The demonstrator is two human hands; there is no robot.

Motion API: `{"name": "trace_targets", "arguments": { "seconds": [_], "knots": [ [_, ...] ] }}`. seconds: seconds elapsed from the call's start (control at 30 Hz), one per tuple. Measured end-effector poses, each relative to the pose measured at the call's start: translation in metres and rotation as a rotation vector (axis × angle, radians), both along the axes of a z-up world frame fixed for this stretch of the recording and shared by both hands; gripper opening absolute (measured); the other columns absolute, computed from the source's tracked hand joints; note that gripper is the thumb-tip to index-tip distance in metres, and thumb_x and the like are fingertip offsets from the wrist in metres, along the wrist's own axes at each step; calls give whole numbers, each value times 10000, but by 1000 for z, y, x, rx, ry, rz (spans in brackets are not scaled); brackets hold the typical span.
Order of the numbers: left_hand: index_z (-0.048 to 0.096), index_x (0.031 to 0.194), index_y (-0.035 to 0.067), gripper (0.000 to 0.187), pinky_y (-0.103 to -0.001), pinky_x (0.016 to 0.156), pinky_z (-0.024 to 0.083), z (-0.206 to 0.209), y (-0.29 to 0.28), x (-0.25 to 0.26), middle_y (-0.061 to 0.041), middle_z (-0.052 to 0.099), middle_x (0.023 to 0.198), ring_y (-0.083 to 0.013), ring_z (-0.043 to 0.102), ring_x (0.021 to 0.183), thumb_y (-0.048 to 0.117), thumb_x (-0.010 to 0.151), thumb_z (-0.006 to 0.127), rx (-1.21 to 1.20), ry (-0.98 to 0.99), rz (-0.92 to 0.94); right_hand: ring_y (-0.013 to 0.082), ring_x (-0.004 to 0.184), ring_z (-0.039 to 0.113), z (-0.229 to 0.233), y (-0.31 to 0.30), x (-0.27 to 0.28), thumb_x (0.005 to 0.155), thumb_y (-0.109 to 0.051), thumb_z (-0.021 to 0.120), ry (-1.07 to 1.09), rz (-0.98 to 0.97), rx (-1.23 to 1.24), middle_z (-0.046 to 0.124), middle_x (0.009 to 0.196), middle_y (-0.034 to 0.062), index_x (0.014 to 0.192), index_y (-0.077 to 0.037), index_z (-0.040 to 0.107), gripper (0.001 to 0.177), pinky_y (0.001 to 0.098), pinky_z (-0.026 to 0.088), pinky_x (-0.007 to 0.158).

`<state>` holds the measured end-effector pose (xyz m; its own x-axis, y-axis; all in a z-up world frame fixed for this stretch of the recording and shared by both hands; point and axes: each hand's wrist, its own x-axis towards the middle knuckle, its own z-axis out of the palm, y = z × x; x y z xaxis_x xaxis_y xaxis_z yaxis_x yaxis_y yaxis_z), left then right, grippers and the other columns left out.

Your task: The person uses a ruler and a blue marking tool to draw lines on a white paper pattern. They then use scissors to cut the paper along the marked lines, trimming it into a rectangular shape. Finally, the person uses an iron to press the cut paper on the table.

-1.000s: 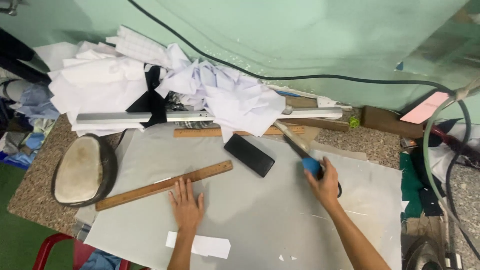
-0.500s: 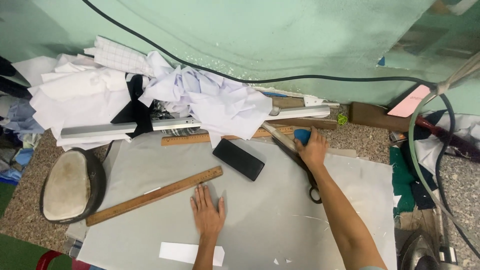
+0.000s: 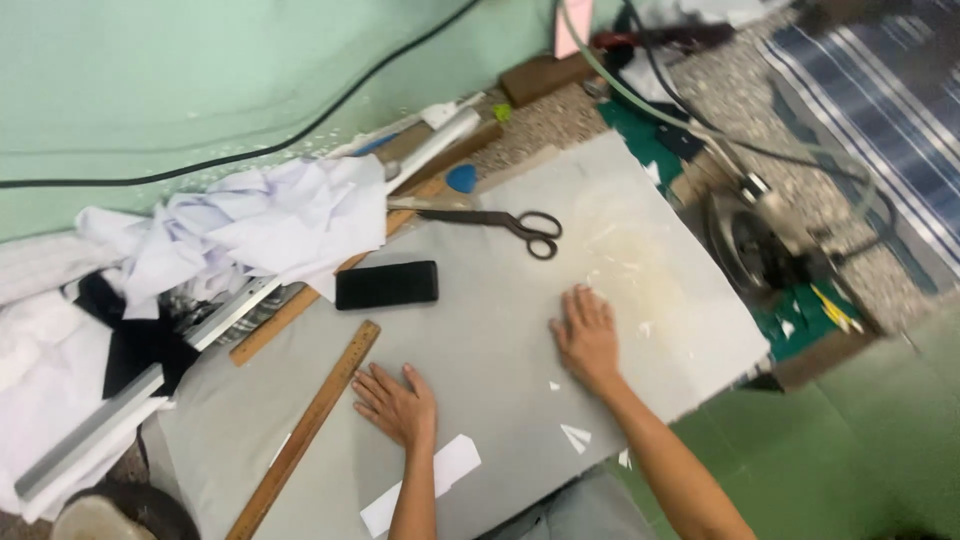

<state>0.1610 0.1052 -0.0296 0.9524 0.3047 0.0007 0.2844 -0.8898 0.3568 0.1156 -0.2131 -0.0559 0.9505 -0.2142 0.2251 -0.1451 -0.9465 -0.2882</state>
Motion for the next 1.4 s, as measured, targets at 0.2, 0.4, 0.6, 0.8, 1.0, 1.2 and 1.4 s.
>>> {"name": "trace_targets", "arguments": {
  "seconds": [0.2, 0.4, 0.6, 0.8, 1.0, 1.2, 1.4],
  "knots": [
    [302, 1597, -26, 725, -595, 1263, 0, 15, 3, -13, -339, 208, 1672, -417, 88, 1597, 504, 1102, 307, -70, 87, -48, 324, 1285, 658, -27, -128, -261, 1031, -505, 620, 26, -722, -534, 699, 1442, 114, 1397, -163, 732, 513, 473, 513, 955],
    [302, 1597, -30, 704, -587, 1260, -38, 15, 4, -16, -342, 184, 1678, -409, 50, 1601, 478, 1112, 321, -85, 41, -53, 567, 1433, 354, -43, -113, -381, 971, -517, 636, 294, -1123, 251, 328, 1581, 359, 1590, -10, 450, 821, 705, 402, 1033],
    [313, 1592, -25, 727, -583, 1256, -41, 16, -1, -16, -358, 228, 1659, -424, 103, 1593, 506, 1096, 319, -57, 45, -27, 539, 1316, 543, 48, -103, -294, 996, -137, 681, -37, -755, 53, 521, 1444, 376, 1418, 122, 599, 502, 613, 461, 1053],
    [382, 1563, -71, 750, -677, 1218, 65, -5, -9, -9, -420, 317, 1601, -518, 231, 1539, 497, 1074, 416, 104, -122, -33, 387, 1269, 629, 93, -204, -171, 881, -192, 795, -439, -260, -376, 655, 1367, 207, 1292, 42, 677, 487, 490, 499, 1059],
    [423, 1581, 40, 782, -619, 1266, 52, -2, -77, -28, -277, 337, 1671, -409, 249, 1592, 583, 1019, 428, 482, -109, -216, 361, 1437, 535, 96, -308, -93, 818, -683, 686, -274, -117, -693, 657, 1446, 231, 1324, -5, 718, 847, 495, 271, 1262],
    [429, 1509, -35, 814, -689, 1203, 106, 15, -260, -76, -350, 352, 1588, -497, 263, 1524, 507, 930, 607, 185, -35, -295, 306, 1176, 746, 74, -362, -66, 970, -362, 710, -264, 18, -647, 769, 1274, 184, 1222, -56, 790, 406, 478, 403, 1259],
    [562, 1423, -37, 793, -695, 1199, 170, 29, -440, -131, -322, 459, 1524, -505, 329, 1479, 550, 893, 620, -159, -121, -796, 441, 1154, 683, 108, -386, 9, 970, -428, 706, 343, -83, 35, 669, 1270, 285, 1494, 9, 570, 696, 517, 591, 898]
  ]
}}
